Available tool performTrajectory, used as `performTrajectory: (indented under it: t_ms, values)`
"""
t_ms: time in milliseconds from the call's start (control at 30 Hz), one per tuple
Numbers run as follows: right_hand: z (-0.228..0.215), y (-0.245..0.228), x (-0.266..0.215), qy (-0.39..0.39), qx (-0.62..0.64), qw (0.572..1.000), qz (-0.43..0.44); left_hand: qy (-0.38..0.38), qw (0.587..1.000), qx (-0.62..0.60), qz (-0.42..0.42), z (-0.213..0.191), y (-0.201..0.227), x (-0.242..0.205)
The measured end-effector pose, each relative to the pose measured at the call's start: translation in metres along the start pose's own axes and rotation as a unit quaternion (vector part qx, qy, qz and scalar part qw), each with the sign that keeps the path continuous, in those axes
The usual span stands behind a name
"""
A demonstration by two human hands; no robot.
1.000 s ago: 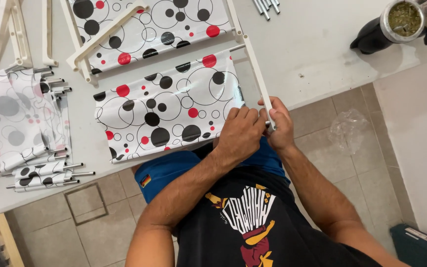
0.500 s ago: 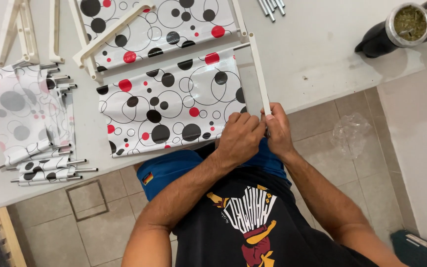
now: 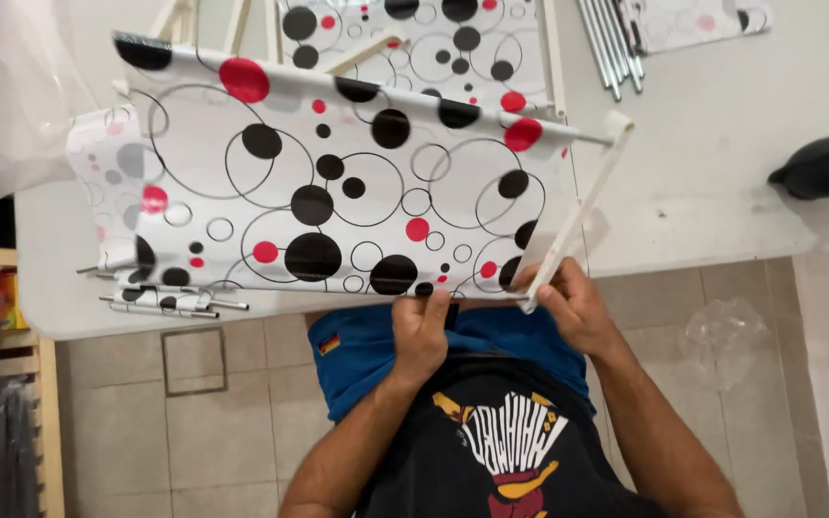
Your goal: Assembling a multi-tiered storage rack by inserting metal rods into fabric shelves and connecting them with plastic side frames.
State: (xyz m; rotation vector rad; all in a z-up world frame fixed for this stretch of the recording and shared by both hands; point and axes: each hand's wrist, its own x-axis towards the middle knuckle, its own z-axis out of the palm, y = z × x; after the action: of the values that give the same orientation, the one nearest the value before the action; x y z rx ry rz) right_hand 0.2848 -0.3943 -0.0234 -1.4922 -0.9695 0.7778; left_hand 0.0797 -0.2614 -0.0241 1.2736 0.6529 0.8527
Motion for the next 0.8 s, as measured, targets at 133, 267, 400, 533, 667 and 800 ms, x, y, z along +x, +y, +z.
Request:
performTrajectory:
  t_ms: [133, 267, 400, 533, 667, 800]
  values:
    - [-0.033, 0.015, 0.024, 0.156, -0.27, 0.95, -0.02, -0.011, 0.964, 0.235, 0.124, -0.037, 0.059, 0.056]
    - [-0.044, -0.033, 0.073, 0.24, -0.165, 0.943, -0.158, -0.021, 0.934, 0.297, 0.196, -0.059, 0.084, 0.098]
    - [-0.028, -0.069, 0.121, 0.129, -0.111, 0.956, -0.237, -0.05, 0.933, 0.285, 0.212, -0.079, 0.044, 0.131]
    - [-0.027, -0.028, 0.152, 0.097, -0.07, 0.964, -0.239, -0.04, 0.948, 0.246, 0.196, -0.096, 0.003, 0.131]
    - [-0.034, 0.007, 0.157, 0.07, -0.106, 0.966, -0.226, -0.021, 0.949, 0.26, 0.178, -0.093, -0.003, 0.122]
    - [-0.028, -0.004, 0.162, 0.043, -0.124, 0.963, -0.237, -0.003, 0.947, 0.28, 0.159, -0.098, -0.023, 0.124]
